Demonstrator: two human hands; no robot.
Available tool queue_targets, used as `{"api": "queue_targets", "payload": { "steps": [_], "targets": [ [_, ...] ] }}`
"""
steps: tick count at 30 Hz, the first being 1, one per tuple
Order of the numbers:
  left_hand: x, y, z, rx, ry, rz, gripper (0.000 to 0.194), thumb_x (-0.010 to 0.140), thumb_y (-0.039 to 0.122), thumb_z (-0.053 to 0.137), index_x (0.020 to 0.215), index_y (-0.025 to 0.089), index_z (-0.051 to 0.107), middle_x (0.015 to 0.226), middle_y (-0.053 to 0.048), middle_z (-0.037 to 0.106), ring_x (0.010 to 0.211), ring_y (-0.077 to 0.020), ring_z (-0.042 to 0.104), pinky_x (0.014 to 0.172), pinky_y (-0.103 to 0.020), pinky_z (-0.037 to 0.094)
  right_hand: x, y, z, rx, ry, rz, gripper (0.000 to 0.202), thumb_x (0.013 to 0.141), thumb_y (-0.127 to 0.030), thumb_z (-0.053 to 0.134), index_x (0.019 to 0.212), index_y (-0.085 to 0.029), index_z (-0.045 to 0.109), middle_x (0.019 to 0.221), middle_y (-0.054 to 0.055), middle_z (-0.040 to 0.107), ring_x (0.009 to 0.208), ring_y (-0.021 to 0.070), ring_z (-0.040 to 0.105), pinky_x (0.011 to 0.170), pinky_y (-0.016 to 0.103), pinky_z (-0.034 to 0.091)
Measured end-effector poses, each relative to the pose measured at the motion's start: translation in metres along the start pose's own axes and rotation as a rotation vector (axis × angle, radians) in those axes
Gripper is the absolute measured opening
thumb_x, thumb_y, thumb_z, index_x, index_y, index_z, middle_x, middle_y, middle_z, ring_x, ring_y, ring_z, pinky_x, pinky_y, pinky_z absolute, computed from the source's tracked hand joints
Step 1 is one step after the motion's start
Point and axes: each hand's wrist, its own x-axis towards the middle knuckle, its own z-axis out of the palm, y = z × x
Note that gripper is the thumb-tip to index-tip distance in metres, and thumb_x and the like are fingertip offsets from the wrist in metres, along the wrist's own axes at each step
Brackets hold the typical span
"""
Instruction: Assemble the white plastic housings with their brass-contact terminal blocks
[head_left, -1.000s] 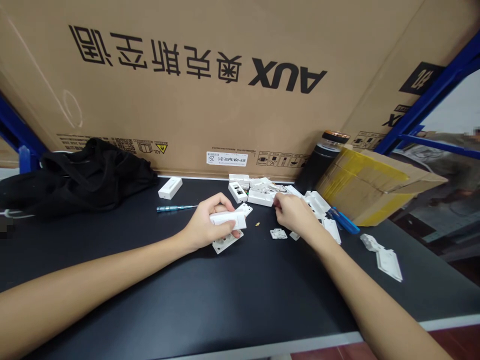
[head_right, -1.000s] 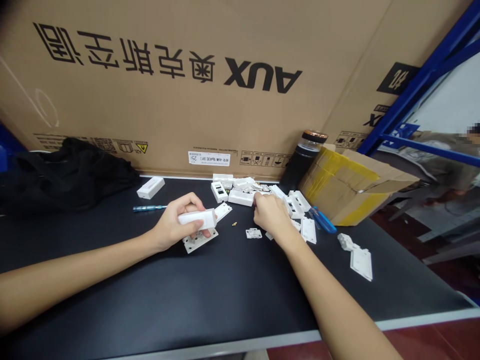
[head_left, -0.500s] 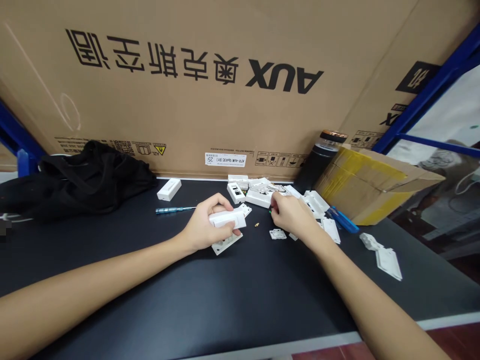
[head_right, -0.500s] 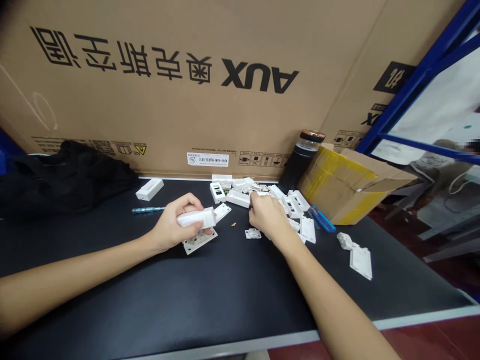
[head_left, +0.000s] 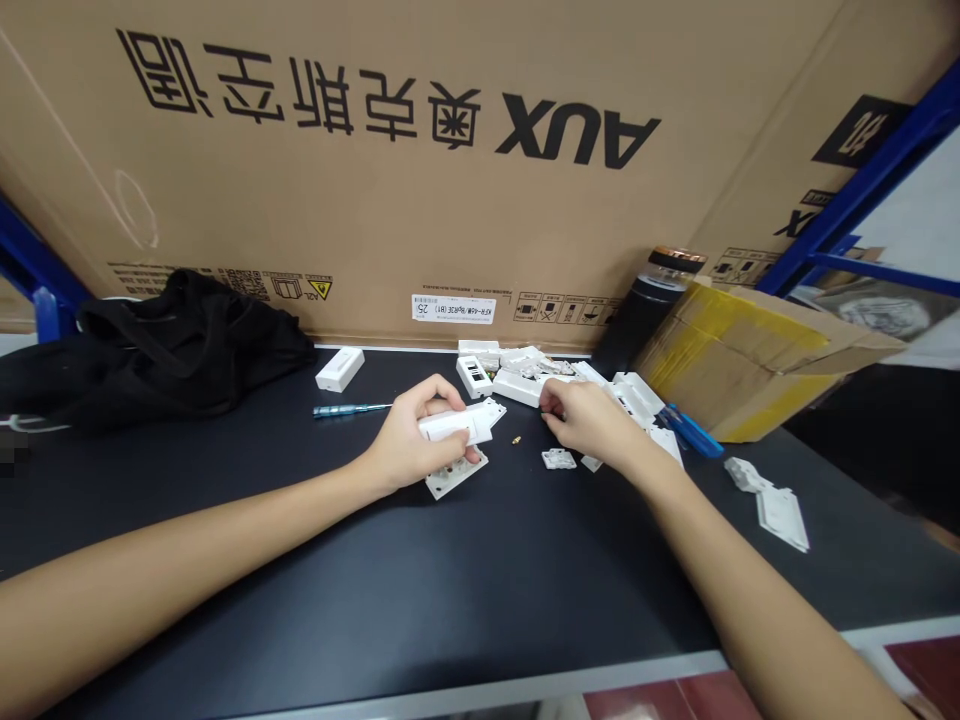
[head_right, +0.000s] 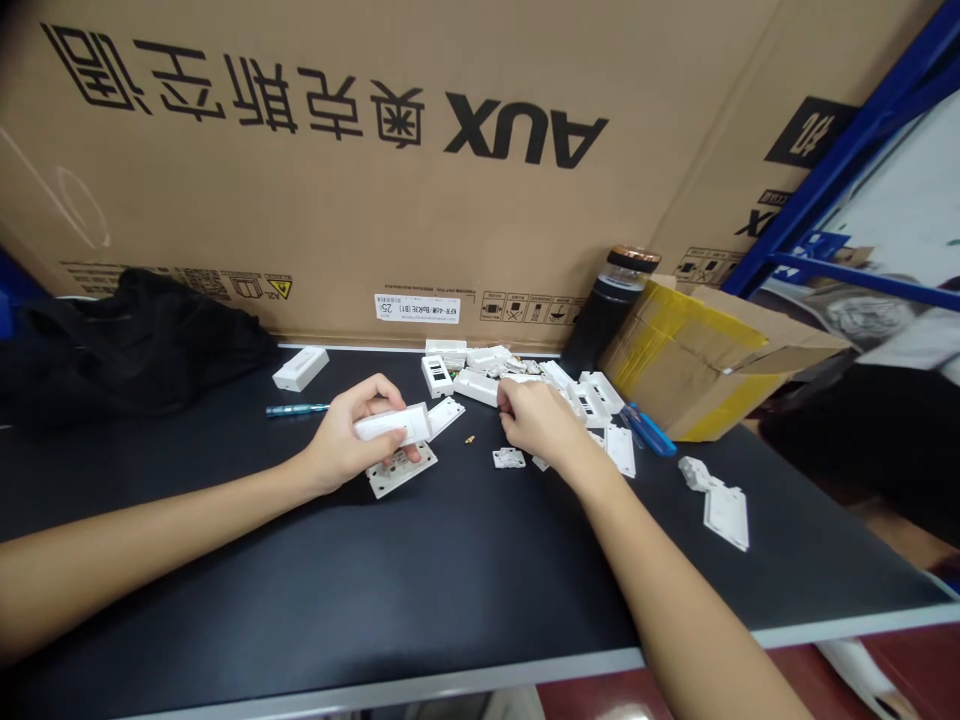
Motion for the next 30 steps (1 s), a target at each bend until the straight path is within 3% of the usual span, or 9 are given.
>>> {"api": "queue_targets", "payload": {
  "steps": [11, 17, 20, 24, 30],
  "targets": [
    [0.001, -0.004, -0.001, 0.011, 0.005, 0.005, 0.032, 0.077, 0.024, 0.073, 0.092, 0.020, 0.045, 0.070, -0.003, 0.076, 0.057, -0.0184, 0.074, 0.044, -0.019, 0.051, 0.000, -0.015, 0.006, -0.090, 0.020, 0.028, 0.027, 0.078, -0.005, 0.052, 0.101, -0.016, 0.062, 0.080, 0.012, 0.072, 0.073, 0.0270, 0.064, 0.061, 0.033, 0.034],
    [0.001, -0.004, -0.001, 0.048, -0.004, 0.010, 0.033, 0.078, 0.024, 0.074, 0.093, 0.020, 0.045, 0.070, -0.002, 0.076, 0.057, -0.0159, 0.072, 0.046, -0.018, 0.049, -0.004, -0.028, -0.004, 0.046, 0.139, 0.011, 0.017, 0.079, -0.007, 0.056, 0.091, -0.020, 0.057, 0.078, 0.006, 0.071, 0.072, 0.0218, 0.067, 0.065, 0.031, 0.044],
    [0.001, -0.003, 0.001, 0.039, -0.026, -0.014, 0.032, 0.081, 0.026, 0.073, 0.094, 0.020, 0.044, 0.071, -0.003, 0.076, 0.056, -0.0143, 0.070, 0.048, -0.018, 0.049, -0.007, -0.040, -0.012, 0.273, 0.280, -0.030, 0.013, 0.081, -0.013, 0.062, 0.088, -0.021, 0.054, 0.084, 0.004, 0.072, 0.076, 0.0178, 0.070, 0.073, 0.029, 0.053],
    [0.002, -0.004, 0.003, -0.009, -0.034, -0.055, 0.032, 0.086, 0.031, 0.072, 0.098, 0.020, 0.044, 0.081, -0.003, 0.075, 0.067, -0.0165, 0.074, 0.052, -0.019, 0.051, -0.013, -0.056, -0.017, 0.848, 0.421, -0.124, 0.015, 0.079, -0.020, 0.072, 0.083, -0.021, 0.058, 0.083, 0.004, 0.074, 0.074, 0.0176, 0.072, 0.072, 0.030, 0.058],
    [0.002, -0.007, 0.002, -0.016, -0.037, -0.021, 0.030, 0.093, 0.034, 0.068, 0.106, 0.021, 0.044, 0.094, -0.003, 0.070, 0.081, -0.0164, 0.074, 0.057, -0.019, 0.051, -0.017, -0.073, -0.016, 1.035, 0.434, -0.194, 0.020, 0.077, -0.015, 0.076, 0.077, -0.022, 0.057, 0.081, 0.003, 0.074, 0.074, 0.0160, 0.070, 0.072, 0.029, 0.057]
  ]
}}
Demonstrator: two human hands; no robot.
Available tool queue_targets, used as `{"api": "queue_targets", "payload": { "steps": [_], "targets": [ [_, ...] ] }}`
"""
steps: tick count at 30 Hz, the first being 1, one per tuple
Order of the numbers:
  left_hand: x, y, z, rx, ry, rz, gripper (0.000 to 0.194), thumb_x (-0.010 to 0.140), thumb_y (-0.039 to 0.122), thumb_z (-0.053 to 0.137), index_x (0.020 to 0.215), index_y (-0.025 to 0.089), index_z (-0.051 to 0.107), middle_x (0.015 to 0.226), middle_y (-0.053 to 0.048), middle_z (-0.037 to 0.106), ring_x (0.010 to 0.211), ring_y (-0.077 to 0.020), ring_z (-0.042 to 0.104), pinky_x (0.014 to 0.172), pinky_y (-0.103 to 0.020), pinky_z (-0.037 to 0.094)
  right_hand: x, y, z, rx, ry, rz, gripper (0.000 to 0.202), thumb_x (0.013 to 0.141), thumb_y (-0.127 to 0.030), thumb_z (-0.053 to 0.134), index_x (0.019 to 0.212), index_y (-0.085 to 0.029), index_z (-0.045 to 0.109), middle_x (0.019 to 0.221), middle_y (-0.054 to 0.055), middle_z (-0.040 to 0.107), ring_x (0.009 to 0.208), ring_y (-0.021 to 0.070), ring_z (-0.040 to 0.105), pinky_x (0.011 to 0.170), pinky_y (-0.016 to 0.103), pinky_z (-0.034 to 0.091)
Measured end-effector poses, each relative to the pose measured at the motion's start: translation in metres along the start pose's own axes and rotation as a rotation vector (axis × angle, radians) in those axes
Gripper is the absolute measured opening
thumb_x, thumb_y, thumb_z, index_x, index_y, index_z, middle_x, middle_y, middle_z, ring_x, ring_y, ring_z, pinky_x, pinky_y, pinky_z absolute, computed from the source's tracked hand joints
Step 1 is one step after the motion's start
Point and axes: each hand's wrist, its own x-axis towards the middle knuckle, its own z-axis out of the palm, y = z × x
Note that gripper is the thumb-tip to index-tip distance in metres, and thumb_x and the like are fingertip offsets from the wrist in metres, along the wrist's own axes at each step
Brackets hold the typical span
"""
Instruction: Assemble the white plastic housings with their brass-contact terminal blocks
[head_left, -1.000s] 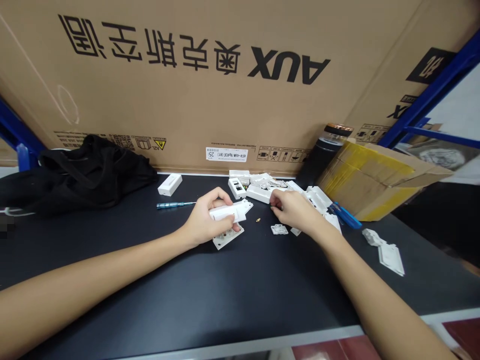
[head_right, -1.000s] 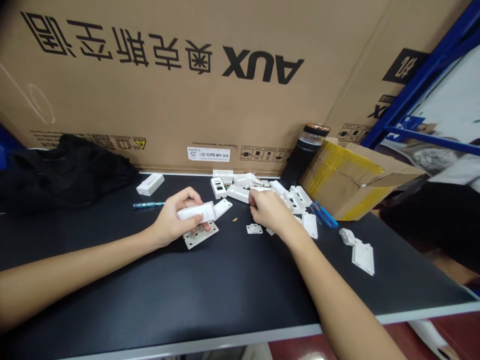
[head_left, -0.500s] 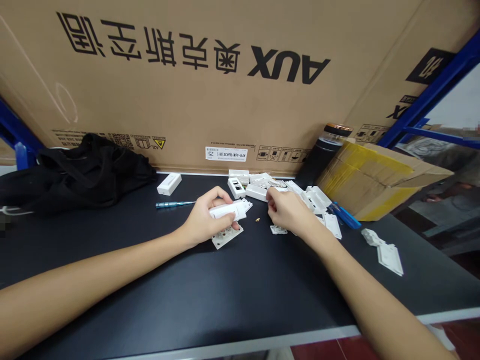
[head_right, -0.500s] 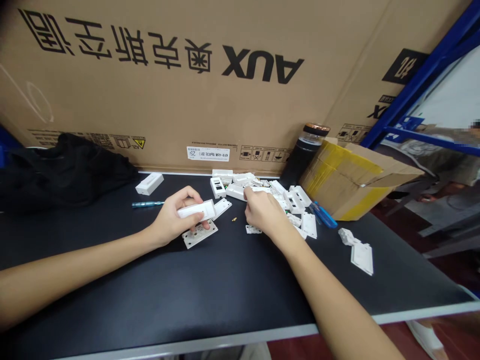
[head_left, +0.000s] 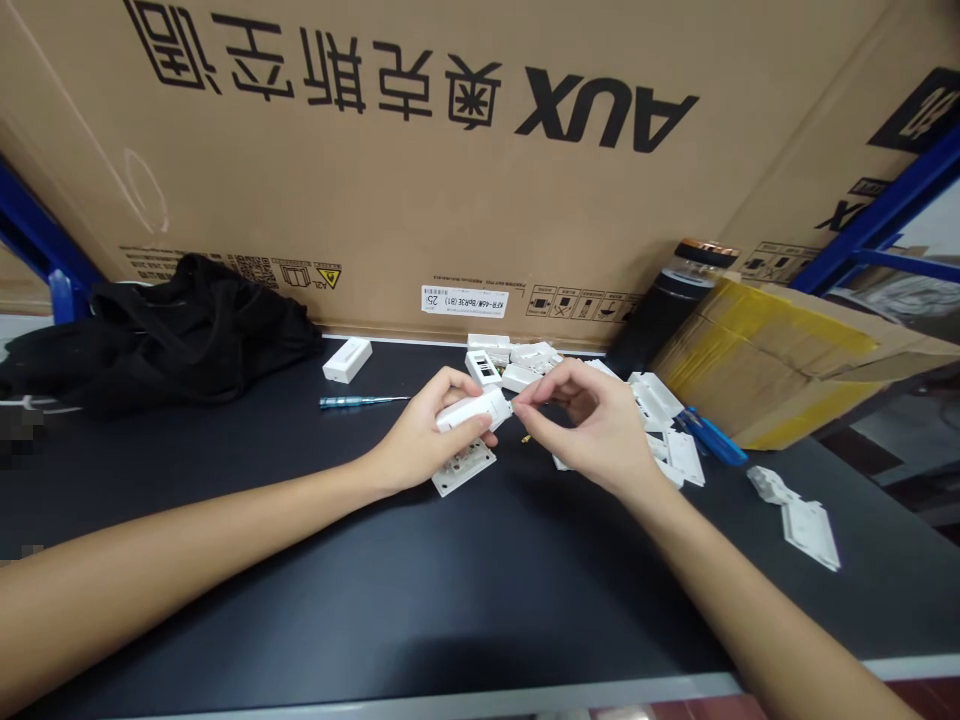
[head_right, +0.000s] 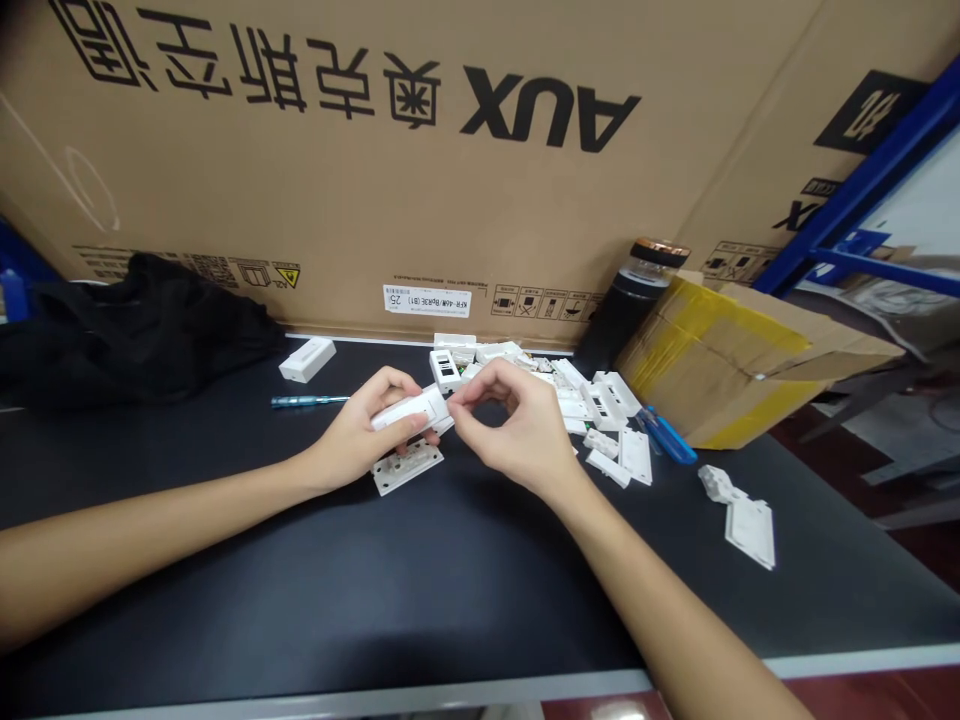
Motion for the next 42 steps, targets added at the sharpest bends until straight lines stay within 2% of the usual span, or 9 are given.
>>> {"api": "queue_targets", "payload": {
  "steps": [4, 10, 19, 24, 31, 37, 42],
  "targets": [
    [-0.001, 0.000, 0.000, 0.020, -0.019, 0.053, 0.030, 0.092, 0.032, 0.070, 0.108, 0.020, 0.048, 0.107, -0.003, 0.063, 0.085, -0.0139, 0.072, 0.062, -0.019, 0.053, -0.004, -0.005, 0.009, -0.030, -0.026, -0.036, 0.018, 0.078, -0.012, 0.074, 0.077, -0.022, 0.058, 0.080, 0.002, 0.073, 0.072, 0.0154, 0.069, 0.070, 0.029, 0.056],
    [-0.002, 0.002, -0.002, 0.023, -0.074, 0.068, 0.033, 0.093, 0.022, 0.064, 0.122, 0.020, 0.050, 0.115, -0.006, 0.062, 0.087, -0.0130, 0.069, 0.067, -0.021, 0.055, -0.007, -0.006, 0.013, -0.121, -0.002, -0.029, 0.016, 0.078, -0.013, 0.072, 0.077, -0.022, 0.059, 0.080, 0.001, 0.072, 0.073, 0.0160, 0.068, 0.072, 0.031, 0.055],
    [-0.005, 0.000, -0.004, 0.149, -0.080, 0.168, 0.035, 0.094, 0.029, 0.066, 0.123, 0.019, 0.049, 0.109, -0.006, 0.065, 0.094, -0.0165, 0.068, 0.083, -0.028, 0.055, -0.008, -0.009, 0.014, -0.206, 0.001, -0.059, 0.012, 0.077, -0.012, 0.070, 0.078, -0.021, 0.062, 0.076, 0.000, 0.070, 0.070, 0.0149, 0.067, 0.069, 0.030, 0.055],
    [-0.006, 0.000, -0.004, 0.291, -0.051, 0.223, 0.035, 0.094, 0.031, 0.065, 0.124, 0.020, 0.048, 0.116, -0.007, 0.062, 0.099, -0.0180, 0.063, 0.086, -0.031, 0.051, -0.009, -0.010, 0.016, -0.291, -0.010, -0.128, 0.011, 0.077, -0.011, 0.069, 0.080, -0.021, 0.064, 0.075, -0.002, 0.070, 0.068, 0.0129, 0.067, 0.067, 0.027, 0.054],
    [-0.006, 0.002, -0.003, 0.354, -0.022, 0.240, 0.036, 0.095, 0.031, 0.063, 0.126, 0.023, 0.046, 0.117, -0.006, 0.060, 0.096, -0.0174, 0.061, 0.083, -0.030, 0.049, -0.007, -0.008, 0.015, -0.339, 0.042, -0.156, 0.010, 0.078, -0.012, 0.068, 0.081, -0.021, 0.064, 0.074, -0.001, 0.071, 0.067, 0.0138, 0.068, 0.066, 0.027, 0.055],
    [-0.007, 0.003, -0.003, 0.360, -0.028, 0.209, 0.036, 0.095, 0.035, 0.063, 0.126, 0.023, 0.047, 0.117, -0.007, 0.061, 0.094, -0.0187, 0.061, 0.080, -0.030, 0.050, -0.009, -0.005, 0.014, -0.319, 0.013, -0.159, 0.012, 0.080, -0.012, 0.066, 0.084, -0.023, 0.063, 0.078, 0.001, 0.071, 0.071, 0.0169, 0.069, 0.068, 0.031, 0.056],
    [-0.006, 0.002, -0.002, 0.379, -0.045, 0.222, 0.036, 0.096, 0.035, 0.062, 0.127, 0.023, 0.046, 0.119, -0.008, 0.061, 0.097, -0.0199, 0.062, 0.081, -0.031, 0.050, -0.009, -0.005, 0.014, -0.301, -0.015, -0.155, 0.013, 0.079, -0.011, 0.066, 0.083, -0.022, 0.061, 0.080, 0.001, 0.070, 0.072, 0.0155, 0.067, 0.068, 0.030, 0.055]
  ]
}}
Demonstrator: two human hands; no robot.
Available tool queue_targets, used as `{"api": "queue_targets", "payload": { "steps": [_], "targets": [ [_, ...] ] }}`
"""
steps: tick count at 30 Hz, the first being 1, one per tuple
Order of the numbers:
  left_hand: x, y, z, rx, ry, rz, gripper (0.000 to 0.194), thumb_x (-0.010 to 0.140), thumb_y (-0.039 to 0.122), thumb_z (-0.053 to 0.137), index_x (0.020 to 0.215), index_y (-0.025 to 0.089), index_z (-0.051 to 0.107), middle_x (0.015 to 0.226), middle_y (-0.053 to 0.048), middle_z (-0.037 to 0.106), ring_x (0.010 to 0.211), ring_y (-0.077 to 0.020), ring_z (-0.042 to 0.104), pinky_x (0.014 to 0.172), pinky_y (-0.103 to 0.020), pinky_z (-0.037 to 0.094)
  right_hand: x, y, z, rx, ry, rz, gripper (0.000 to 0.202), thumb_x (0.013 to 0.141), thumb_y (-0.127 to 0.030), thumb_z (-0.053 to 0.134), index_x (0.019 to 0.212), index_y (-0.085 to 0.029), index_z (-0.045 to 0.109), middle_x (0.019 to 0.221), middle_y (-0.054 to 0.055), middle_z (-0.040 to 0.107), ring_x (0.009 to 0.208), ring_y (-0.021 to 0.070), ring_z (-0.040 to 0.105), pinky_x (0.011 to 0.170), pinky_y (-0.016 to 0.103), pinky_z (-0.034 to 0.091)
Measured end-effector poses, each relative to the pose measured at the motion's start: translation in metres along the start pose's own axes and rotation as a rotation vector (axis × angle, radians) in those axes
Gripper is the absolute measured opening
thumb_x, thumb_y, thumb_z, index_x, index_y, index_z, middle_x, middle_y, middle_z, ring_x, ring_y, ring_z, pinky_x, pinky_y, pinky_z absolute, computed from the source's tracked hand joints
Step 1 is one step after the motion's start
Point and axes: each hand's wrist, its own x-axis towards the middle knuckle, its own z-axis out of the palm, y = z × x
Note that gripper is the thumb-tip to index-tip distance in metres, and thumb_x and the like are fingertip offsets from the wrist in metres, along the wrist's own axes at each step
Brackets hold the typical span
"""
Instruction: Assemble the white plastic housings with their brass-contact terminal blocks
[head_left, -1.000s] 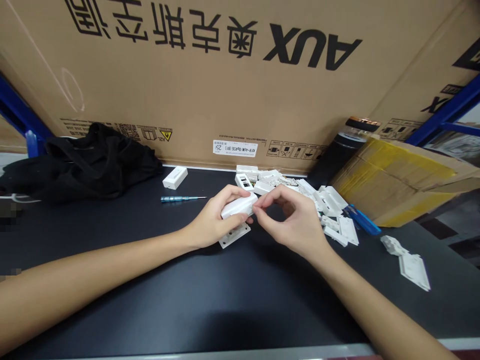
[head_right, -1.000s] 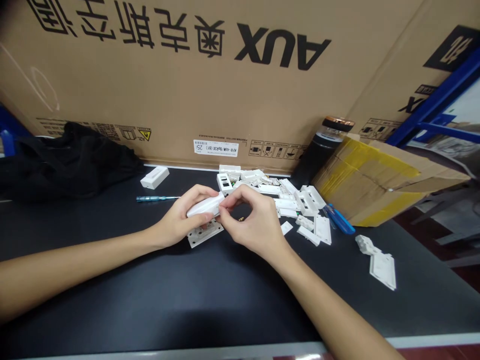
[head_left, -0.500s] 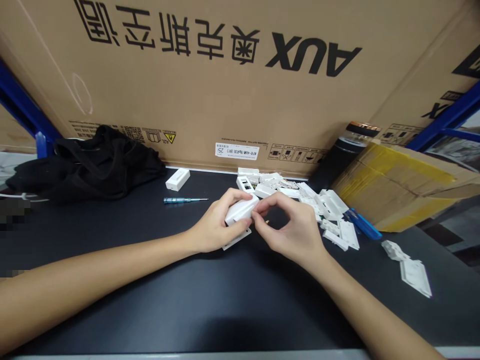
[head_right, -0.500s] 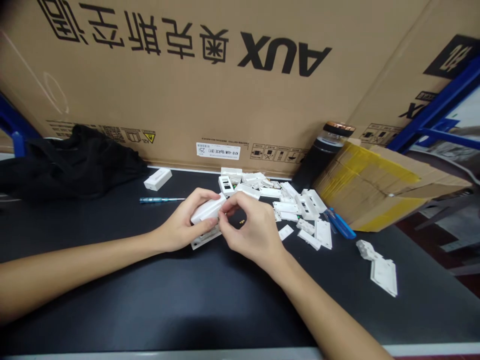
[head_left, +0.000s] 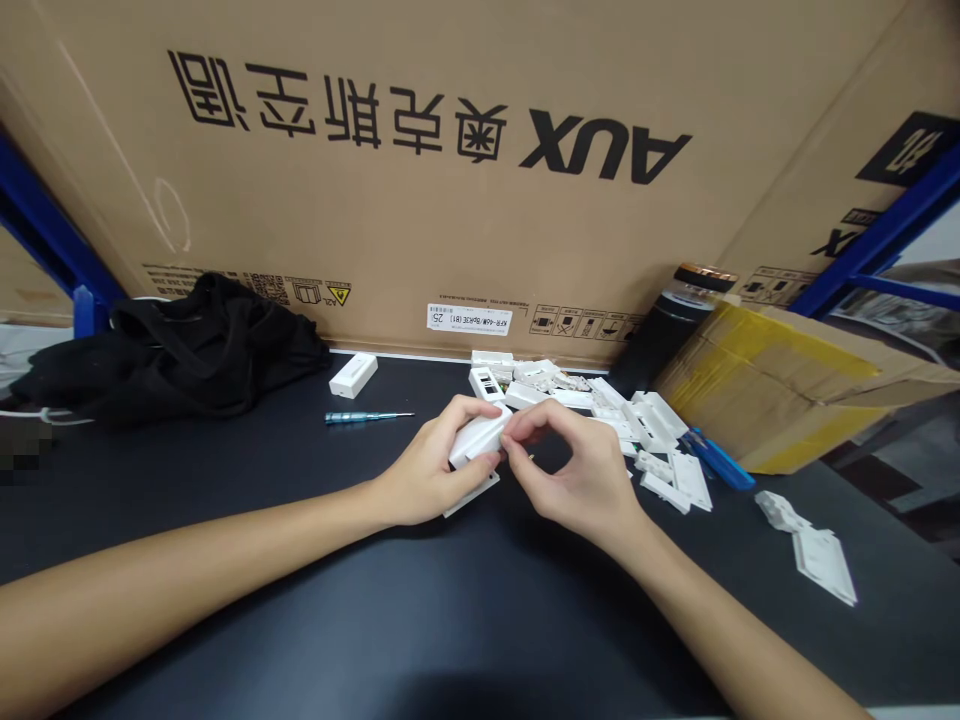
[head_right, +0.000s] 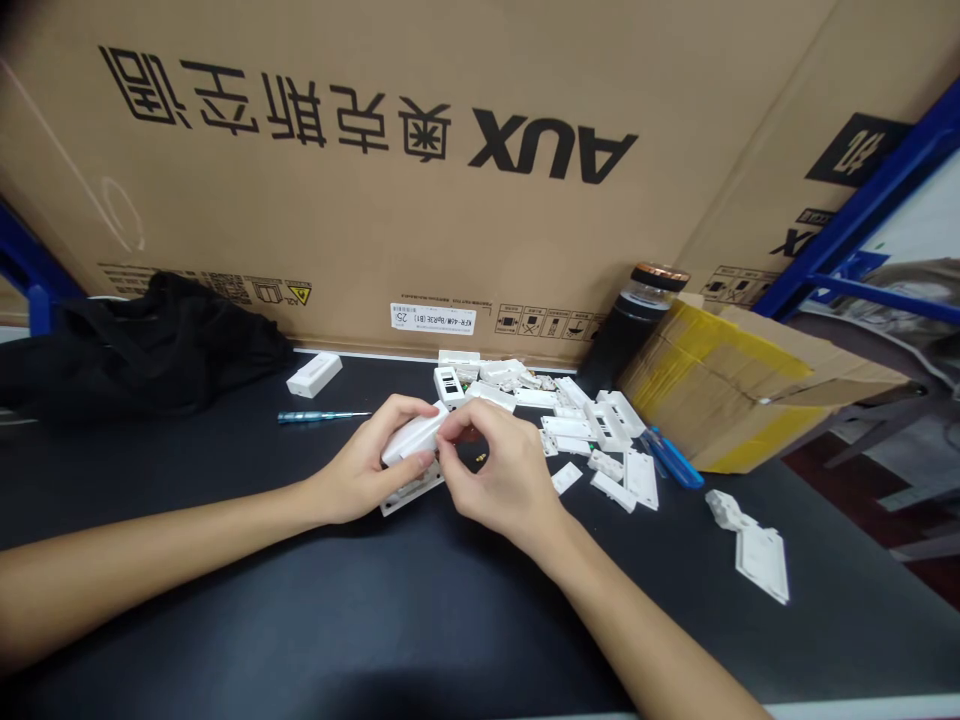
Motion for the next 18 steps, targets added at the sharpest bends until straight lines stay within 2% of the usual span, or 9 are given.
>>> {"api": "queue_targets", "payload": {
  "steps": [5, 12, 18],
  "targets": [
    [0.0002, 0.0000, 0.0001, 0.003, 0.009, 0.015, 0.035, 0.097, 0.034, 0.060, 0.127, 0.022, 0.046, 0.119, -0.008, 0.061, 0.097, -0.0196, 0.061, 0.081, -0.031, 0.050, 0.0007, 0.0012, -0.0008, -0.042, -0.032, 0.023, 0.012, 0.079, -0.013, 0.066, 0.084, -0.022, 0.061, 0.075, 0.000, 0.068, 0.065, 0.0147, 0.063, 0.063, 0.030, 0.053],
    [0.0011, -0.0003, 0.0006, -0.027, -0.005, -0.007, 0.037, 0.097, 0.037, 0.061, 0.127, 0.022, 0.045, 0.115, -0.007, 0.061, 0.100, -0.0208, 0.061, 0.081, -0.032, 0.050, 0.0000, 0.0024, -0.0004, -0.057, 0.007, -0.008, 0.011, 0.081, -0.013, 0.065, 0.084, -0.022, 0.062, 0.076, 0.001, 0.067, 0.067, 0.0155, 0.061, 0.064, 0.032, 0.053],
    [-0.0002, -0.0013, 0.0011, -0.052, -0.008, -0.022, 0.036, 0.097, 0.038, 0.061, 0.126, 0.022, 0.046, 0.111, -0.007, 0.062, 0.092, -0.0190, 0.062, 0.077, -0.031, 0.051, 0.0025, 0.0064, -0.0008, 0.025, -0.023, 0.107, 0.009, 0.082, -0.019, 0.068, 0.085, -0.022, 0.060, 0.082, 0.002, 0.065, 0.065, 0.0146, 0.057, 0.061, 0.032, 0.052]
  ]
}}
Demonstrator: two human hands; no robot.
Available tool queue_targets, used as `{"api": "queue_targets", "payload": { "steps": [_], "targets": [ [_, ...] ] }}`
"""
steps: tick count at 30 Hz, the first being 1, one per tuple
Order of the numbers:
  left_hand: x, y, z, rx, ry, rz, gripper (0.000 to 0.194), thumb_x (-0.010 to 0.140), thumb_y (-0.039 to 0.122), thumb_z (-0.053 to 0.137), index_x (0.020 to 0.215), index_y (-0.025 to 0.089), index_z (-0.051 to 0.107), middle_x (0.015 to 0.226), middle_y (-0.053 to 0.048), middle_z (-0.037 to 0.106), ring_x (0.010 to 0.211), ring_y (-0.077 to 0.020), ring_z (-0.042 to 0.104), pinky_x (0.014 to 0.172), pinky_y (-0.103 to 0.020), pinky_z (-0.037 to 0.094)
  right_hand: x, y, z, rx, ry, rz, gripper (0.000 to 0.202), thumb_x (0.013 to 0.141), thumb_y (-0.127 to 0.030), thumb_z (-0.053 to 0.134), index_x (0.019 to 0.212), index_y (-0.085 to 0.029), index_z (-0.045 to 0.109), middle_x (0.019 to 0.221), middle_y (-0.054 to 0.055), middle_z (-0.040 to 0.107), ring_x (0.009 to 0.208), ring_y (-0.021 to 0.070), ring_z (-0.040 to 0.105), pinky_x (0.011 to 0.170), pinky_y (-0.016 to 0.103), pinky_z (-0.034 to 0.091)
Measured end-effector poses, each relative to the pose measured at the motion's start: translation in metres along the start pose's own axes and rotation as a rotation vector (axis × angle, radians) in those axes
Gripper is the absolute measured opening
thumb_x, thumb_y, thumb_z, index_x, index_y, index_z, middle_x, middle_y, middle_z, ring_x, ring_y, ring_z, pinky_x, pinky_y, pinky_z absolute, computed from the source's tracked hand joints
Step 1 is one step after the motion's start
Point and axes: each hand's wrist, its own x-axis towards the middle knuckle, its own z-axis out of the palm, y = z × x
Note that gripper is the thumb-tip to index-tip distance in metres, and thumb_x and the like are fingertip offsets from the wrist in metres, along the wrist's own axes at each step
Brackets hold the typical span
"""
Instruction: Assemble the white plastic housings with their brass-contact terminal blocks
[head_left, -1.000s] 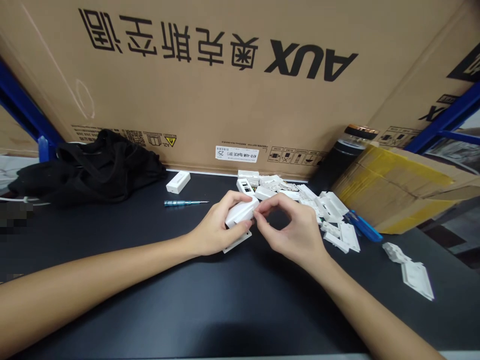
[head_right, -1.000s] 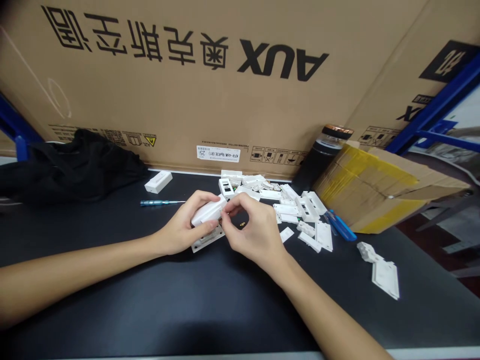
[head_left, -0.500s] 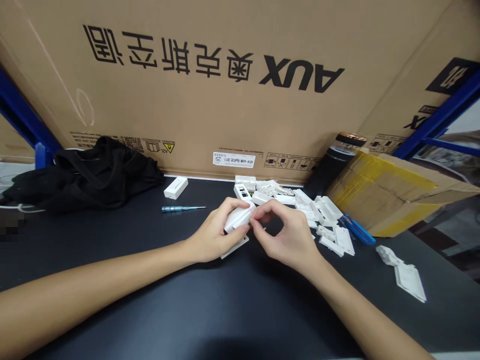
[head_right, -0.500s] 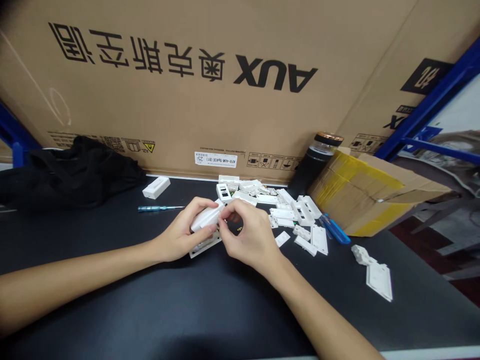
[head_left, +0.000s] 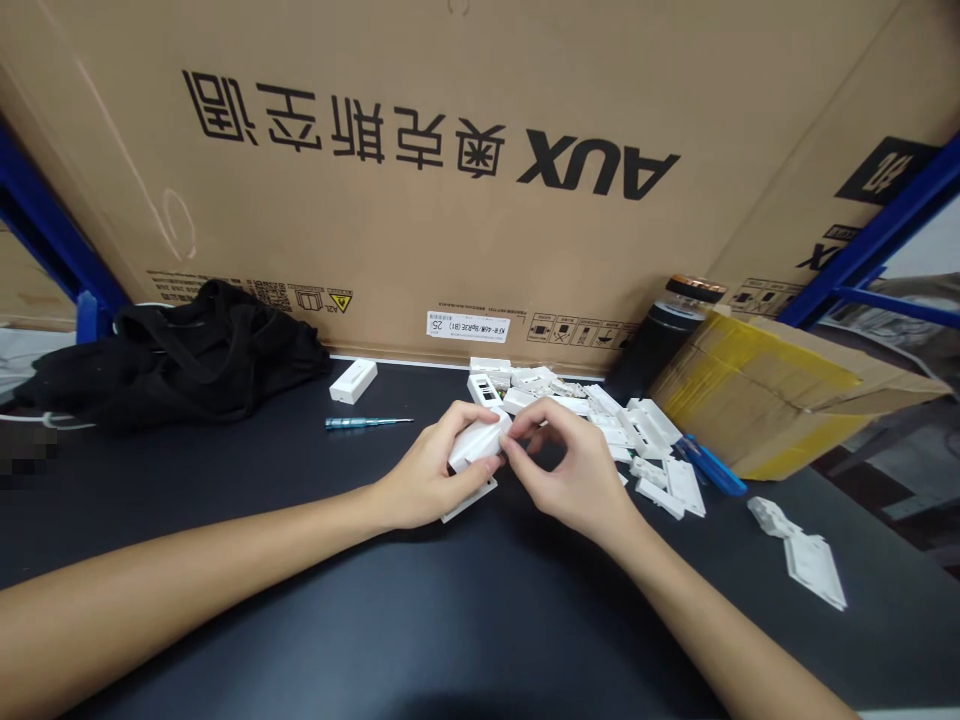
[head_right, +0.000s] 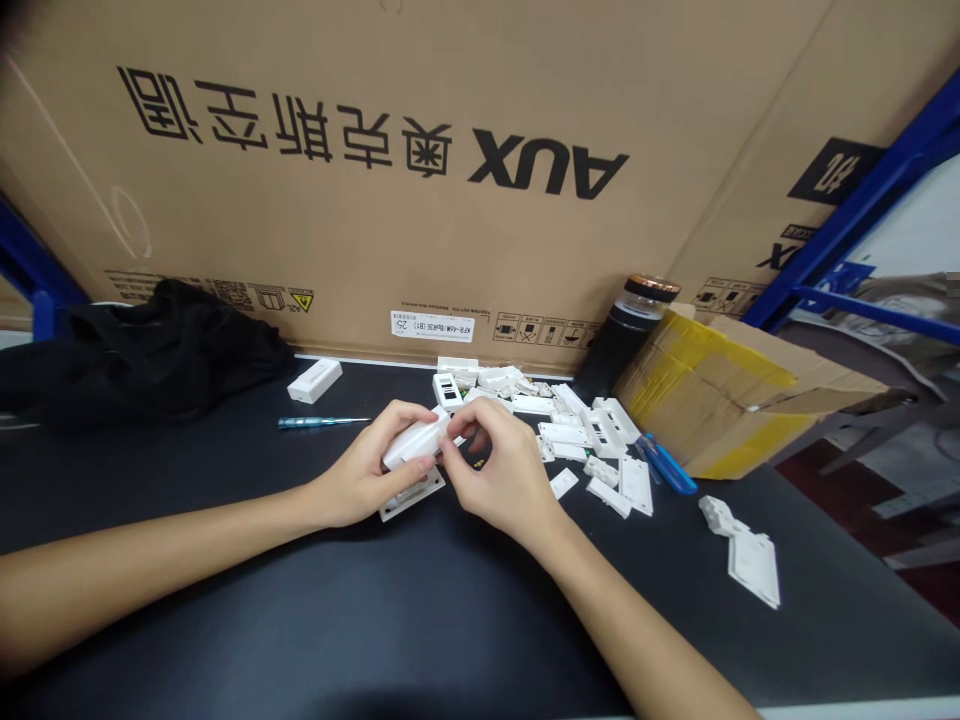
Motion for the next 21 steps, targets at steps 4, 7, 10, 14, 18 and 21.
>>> {"api": "queue_targets", "payload": {
  "steps": [4, 7, 10, 14, 18, 21],
  "targets": [
    [-0.001, 0.000, 0.000, -0.060, -0.015, -0.014, 0.037, 0.096, 0.039, 0.062, 0.125, 0.022, 0.046, 0.111, -0.007, 0.063, 0.092, -0.0200, 0.067, 0.077, -0.032, 0.054, 0.004, 0.007, -0.005, 0.150, -0.046, 0.119, 0.021, 0.079, -0.028, 0.076, 0.090, -0.021, 0.060, 0.091, 0.004, 0.065, 0.072, 0.0154, 0.061, 0.060, 0.030, 0.055],
    [-0.002, 0.001, 0.000, -0.067, -0.036, -0.010, 0.036, 0.096, 0.039, 0.062, 0.124, 0.022, 0.047, 0.109, -0.007, 0.065, 0.091, -0.0203, 0.068, 0.079, -0.033, 0.055, 0.006, 0.011, -0.008, 0.250, -0.130, 0.195, 0.026, 0.077, -0.033, 0.080, 0.091, -0.020, 0.062, 0.094, 0.006, 0.068, 0.076, 0.0165, 0.065, 0.062, 0.030, 0.058],
    [-0.002, 0.001, 0.000, -0.061, -0.036, -0.010, 0.037, 0.096, 0.039, 0.063, 0.124, 0.021, 0.047, 0.109, -0.007, 0.065, 0.091, -0.0205, 0.069, 0.078, -0.034, 0.055, 0.006, 0.014, -0.009, 0.309, -0.164, 0.236, 0.027, 0.076, -0.035, 0.082, 0.089, -0.019, 0.064, 0.094, 0.006, 0.069, 0.075, 0.0163, 0.067, 0.063, 0.030, 0.059],
    [-0.002, 0.002, 0.000, -0.089, -0.068, 0.006, 0.034, 0.097, 0.036, 0.061, 0.123, 0.021, 0.046, 0.100, -0.006, 0.069, 0.088, -0.0199, 0.070, 0.077, -0.033, 0.055, 0.005, 0.016, -0.008, 0.360, -0.185, 0.275, 0.031, 0.076, -0.035, 0.083, 0.096, -0.019, 0.065, 0.102, 0.008, 0.071, 0.084, 0.0187, 0.071, 0.068, 0.031, 0.062],
    [-0.002, 0.004, -0.001, -0.060, -0.065, 0.007, 0.029, 0.096, 0.035, 0.062, 0.117, 0.020, 0.050, 0.092, -0.005, 0.072, 0.081, -0.0189, 0.071, 0.073, -0.031, 0.055, 0.004, 0.015, -0.007, 0.421, -0.263, 0.264, 0.038, 0.075, -0.033, 0.084, 0.106, -0.019, 0.067, 0.105, 0.009, 0.072, 0.093, 0.0208, 0.073, 0.079, 0.036, 0.064],
    [-0.002, 0.004, -0.002, -0.048, -0.061, -0.023, 0.026, 0.094, 0.037, 0.064, 0.111, 0.020, 0.054, 0.087, -0.003, 0.073, 0.075, -0.0185, 0.072, 0.069, -0.029, 0.055, 0.003, 0.012, -0.009, 0.429, -0.323, 0.246, 0.041, 0.073, -0.032, 0.086, 0.107, -0.018, 0.067, 0.098, 0.007, 0.074, 0.083, 0.0189, 0.074, 0.078, 0.036, 0.065]
  ]
}}
